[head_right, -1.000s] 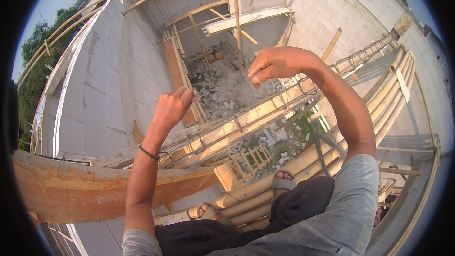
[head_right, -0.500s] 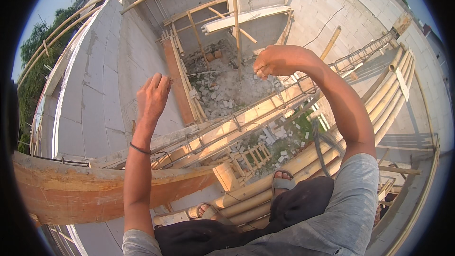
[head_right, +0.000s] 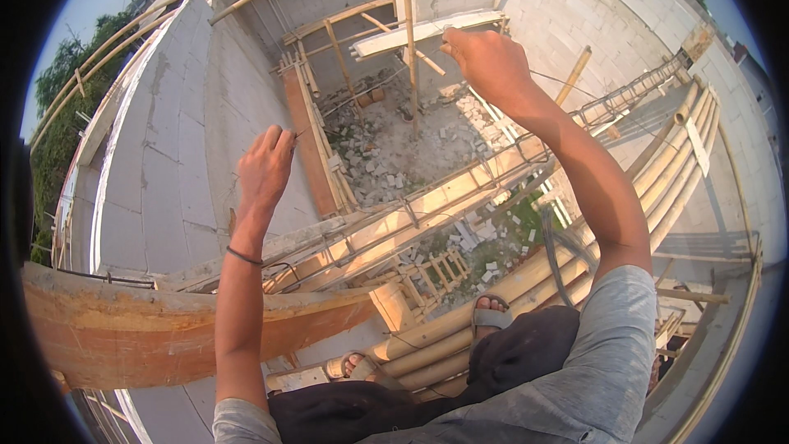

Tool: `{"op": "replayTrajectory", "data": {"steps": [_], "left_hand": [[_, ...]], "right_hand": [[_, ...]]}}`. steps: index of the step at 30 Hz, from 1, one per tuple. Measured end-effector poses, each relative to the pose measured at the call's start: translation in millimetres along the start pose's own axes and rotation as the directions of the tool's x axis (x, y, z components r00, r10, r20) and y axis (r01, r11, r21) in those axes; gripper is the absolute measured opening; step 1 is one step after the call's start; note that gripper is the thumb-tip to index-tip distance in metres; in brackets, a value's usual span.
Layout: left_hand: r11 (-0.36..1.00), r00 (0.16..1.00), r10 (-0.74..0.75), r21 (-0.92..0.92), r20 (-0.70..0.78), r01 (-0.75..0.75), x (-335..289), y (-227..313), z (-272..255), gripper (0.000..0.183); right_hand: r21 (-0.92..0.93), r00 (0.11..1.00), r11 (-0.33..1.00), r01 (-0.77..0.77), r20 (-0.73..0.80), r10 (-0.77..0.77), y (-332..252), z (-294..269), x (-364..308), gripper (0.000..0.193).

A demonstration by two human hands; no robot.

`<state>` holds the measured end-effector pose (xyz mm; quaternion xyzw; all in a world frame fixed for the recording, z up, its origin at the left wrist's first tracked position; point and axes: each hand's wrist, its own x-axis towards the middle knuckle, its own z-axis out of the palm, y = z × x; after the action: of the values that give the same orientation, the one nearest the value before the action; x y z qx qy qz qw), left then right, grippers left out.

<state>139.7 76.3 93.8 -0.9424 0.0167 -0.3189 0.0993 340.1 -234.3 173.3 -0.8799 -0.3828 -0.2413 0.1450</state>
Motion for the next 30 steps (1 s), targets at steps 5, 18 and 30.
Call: {"op": "replayTrajectory", "data": {"steps": [5, 18, 30], "left_hand": [[0.994, 0.998, 0.061, -0.092, -0.007, -0.061, 1, 2, -2, 0.014], [1.0, 0.995, -0.024, -0.01, 0.1, 0.025, -22, 2, 18, 0.011], [0.992, 0.999, -0.041, -0.124, -0.031, 0.036, -1, -7, 3, 0.005]], "right_hand": [[-0.307, 0.985, 0.951, 0.038, 0.173, 0.016, -8, 4, -7, 0.01], [0.73, 0.8, 0.678, -0.088, 0.458, -0.389, 0, -29, 3, 0.031], [0.055, 0.571, 0.992, 0.115, 0.813, -0.111, 0, -1, -12, 0.018]]}}
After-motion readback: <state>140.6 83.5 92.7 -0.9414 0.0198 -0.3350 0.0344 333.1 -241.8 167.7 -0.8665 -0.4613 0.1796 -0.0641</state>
